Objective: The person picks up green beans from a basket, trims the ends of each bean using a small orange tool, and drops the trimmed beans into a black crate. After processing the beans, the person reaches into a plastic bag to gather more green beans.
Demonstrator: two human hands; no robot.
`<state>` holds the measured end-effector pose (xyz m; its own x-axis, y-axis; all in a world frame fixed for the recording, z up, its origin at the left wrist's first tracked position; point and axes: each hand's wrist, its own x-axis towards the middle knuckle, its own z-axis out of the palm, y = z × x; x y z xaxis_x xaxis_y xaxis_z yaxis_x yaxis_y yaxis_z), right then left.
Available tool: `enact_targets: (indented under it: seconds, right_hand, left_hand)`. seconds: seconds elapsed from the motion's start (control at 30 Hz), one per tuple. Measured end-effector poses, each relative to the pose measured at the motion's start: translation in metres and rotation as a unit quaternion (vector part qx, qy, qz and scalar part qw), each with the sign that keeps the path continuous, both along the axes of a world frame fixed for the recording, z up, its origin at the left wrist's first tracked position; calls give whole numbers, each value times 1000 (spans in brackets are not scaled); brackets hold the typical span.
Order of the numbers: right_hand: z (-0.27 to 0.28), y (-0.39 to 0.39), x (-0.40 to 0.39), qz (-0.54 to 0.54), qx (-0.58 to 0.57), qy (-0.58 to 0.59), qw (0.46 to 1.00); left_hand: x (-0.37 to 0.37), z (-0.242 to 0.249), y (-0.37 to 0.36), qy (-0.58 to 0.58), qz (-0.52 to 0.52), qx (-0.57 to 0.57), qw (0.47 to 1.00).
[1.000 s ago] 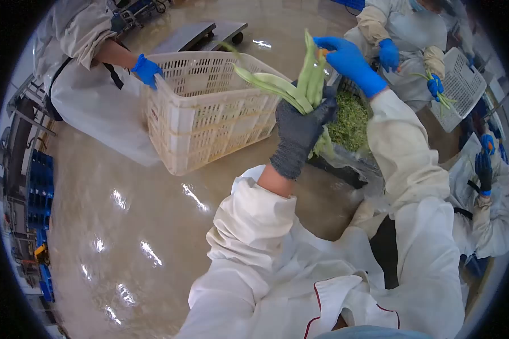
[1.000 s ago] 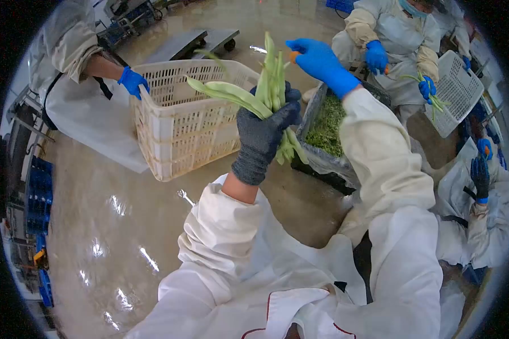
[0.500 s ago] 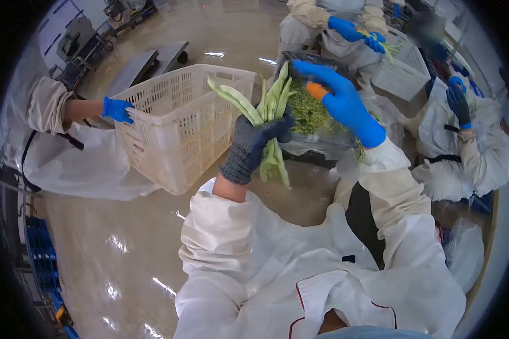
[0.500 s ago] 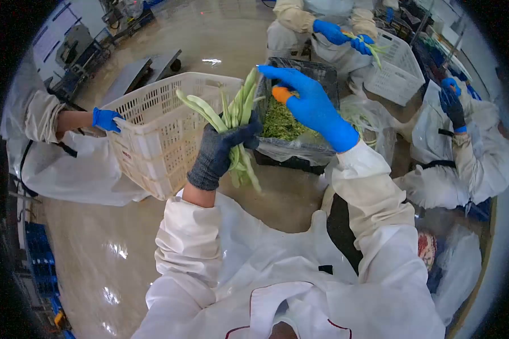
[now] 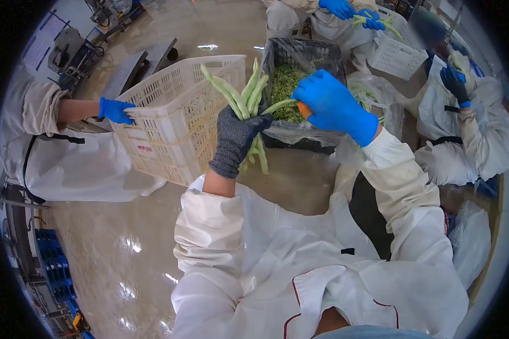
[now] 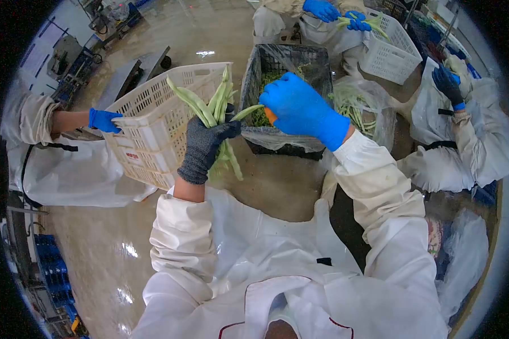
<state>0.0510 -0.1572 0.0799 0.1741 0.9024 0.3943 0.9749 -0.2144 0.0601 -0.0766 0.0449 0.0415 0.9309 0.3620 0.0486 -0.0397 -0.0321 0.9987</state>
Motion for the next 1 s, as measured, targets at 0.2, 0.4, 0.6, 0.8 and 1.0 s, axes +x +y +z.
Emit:
enact_targets:
  seconds: [0.2, 0.4, 0.6, 0.8, 1.0]
  right_hand:
    - [-18, 4, -2, 14, 271, 299, 915]
    - [-46, 21, 7, 38, 185, 679, 709]
    - [-88, -11, 57, -247, -153, 234, 928]
    - [-34, 16, 31, 47, 149, 530, 834]
    - [-45, 45, -11, 30, 186, 598, 779]
  left_hand:
    - [3, 7, -16, -45, 17, 123, 991]
    - [12, 17, -18, -184, 8, -200, 962]
    - [6, 18, 42, -286, 42, -352, 890]
    - [12, 26, 4, -235, 16, -316, 919]
    - [26, 6, -21, -175, 2, -156, 972]
